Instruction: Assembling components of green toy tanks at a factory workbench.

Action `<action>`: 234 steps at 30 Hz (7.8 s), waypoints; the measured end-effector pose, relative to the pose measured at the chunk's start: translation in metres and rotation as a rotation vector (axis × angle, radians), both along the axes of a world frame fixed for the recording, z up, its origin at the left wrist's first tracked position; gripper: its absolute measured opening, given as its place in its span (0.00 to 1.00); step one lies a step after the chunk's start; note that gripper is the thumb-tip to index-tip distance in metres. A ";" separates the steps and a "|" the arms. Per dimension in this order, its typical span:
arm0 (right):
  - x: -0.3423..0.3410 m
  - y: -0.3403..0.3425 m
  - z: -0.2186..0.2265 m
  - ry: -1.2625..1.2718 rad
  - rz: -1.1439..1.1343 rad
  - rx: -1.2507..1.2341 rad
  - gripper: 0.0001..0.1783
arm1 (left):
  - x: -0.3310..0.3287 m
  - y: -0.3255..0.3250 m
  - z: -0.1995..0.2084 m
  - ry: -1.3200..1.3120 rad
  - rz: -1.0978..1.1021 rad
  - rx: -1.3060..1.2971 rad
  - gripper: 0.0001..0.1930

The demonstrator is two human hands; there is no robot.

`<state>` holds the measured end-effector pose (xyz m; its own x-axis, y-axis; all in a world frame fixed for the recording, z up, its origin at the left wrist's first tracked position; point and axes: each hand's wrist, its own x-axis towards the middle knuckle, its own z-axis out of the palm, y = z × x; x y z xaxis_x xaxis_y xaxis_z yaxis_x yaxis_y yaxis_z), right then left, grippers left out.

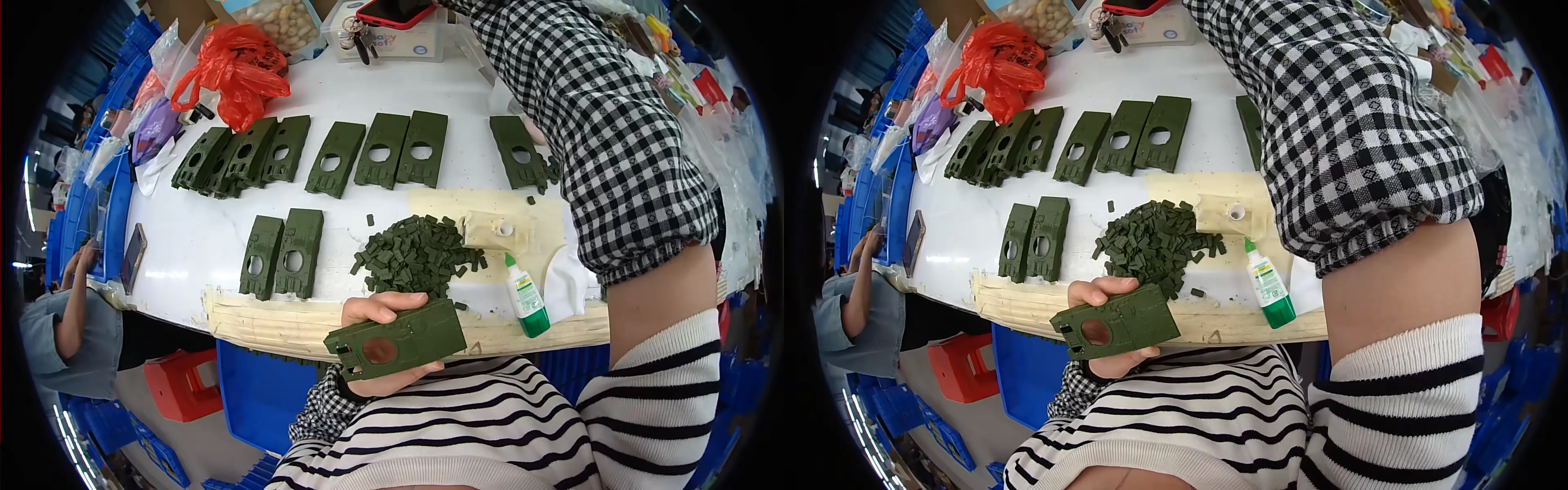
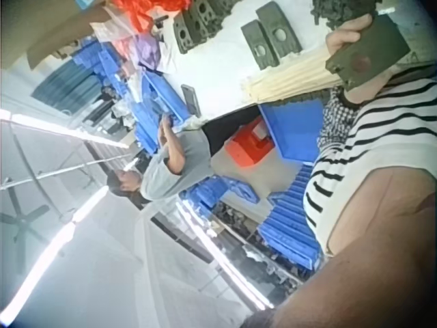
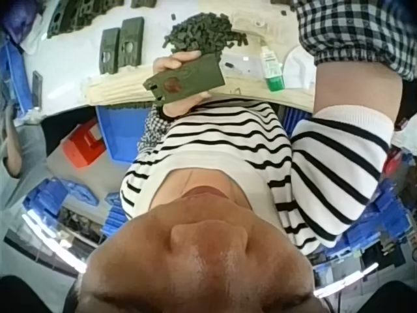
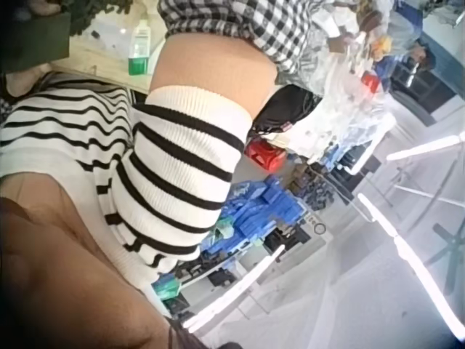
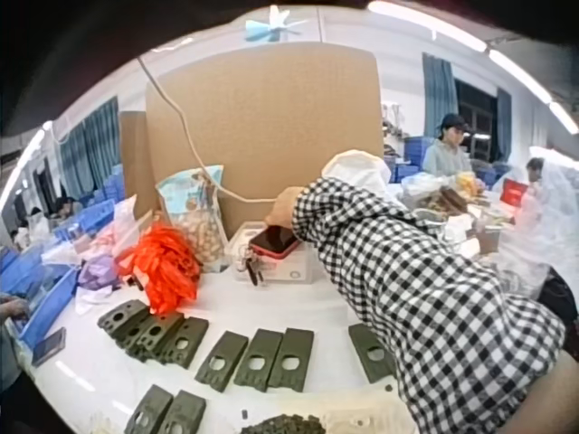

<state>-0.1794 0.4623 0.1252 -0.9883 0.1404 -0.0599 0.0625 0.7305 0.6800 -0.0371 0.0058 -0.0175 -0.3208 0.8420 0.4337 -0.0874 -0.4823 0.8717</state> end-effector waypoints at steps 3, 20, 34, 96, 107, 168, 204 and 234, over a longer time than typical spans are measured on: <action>0.007 -0.007 0.005 0.000 -0.014 0.017 0.17 | 0.001 0.001 0.000 0.006 0.016 0.001 0.37; 0.209 -0.181 0.080 0.077 -0.210 -0.622 0.18 | 0.000 -0.007 -0.003 -0.070 -0.032 0.030 0.34; 0.222 -0.141 0.054 0.504 0.206 -0.929 0.14 | 0.004 -0.002 0.001 0.006 0.007 -0.035 0.34; 0.283 -0.312 -0.097 0.305 0.485 -0.641 0.08 | -0.001 -0.008 -0.005 -0.016 0.027 -0.055 0.37; 0.285 -0.309 -0.084 0.409 0.403 -0.872 0.07 | 0.000 -0.008 -0.008 -0.026 0.060 -0.047 0.37; 0.355 -0.330 -0.085 1.101 -0.425 -2.073 0.07 | 0.040 0.001 0.016 -0.442 -0.382 -0.314 0.42; 0.328 -0.340 -0.101 1.040 -0.100 -1.778 0.04 | 0.054 -0.007 0.008 -0.159 -0.533 -0.425 0.43; 0.322 -0.341 -0.100 0.954 -0.126 -1.700 0.05 | 0.055 -0.005 0.004 -0.165 -0.534 -0.455 0.42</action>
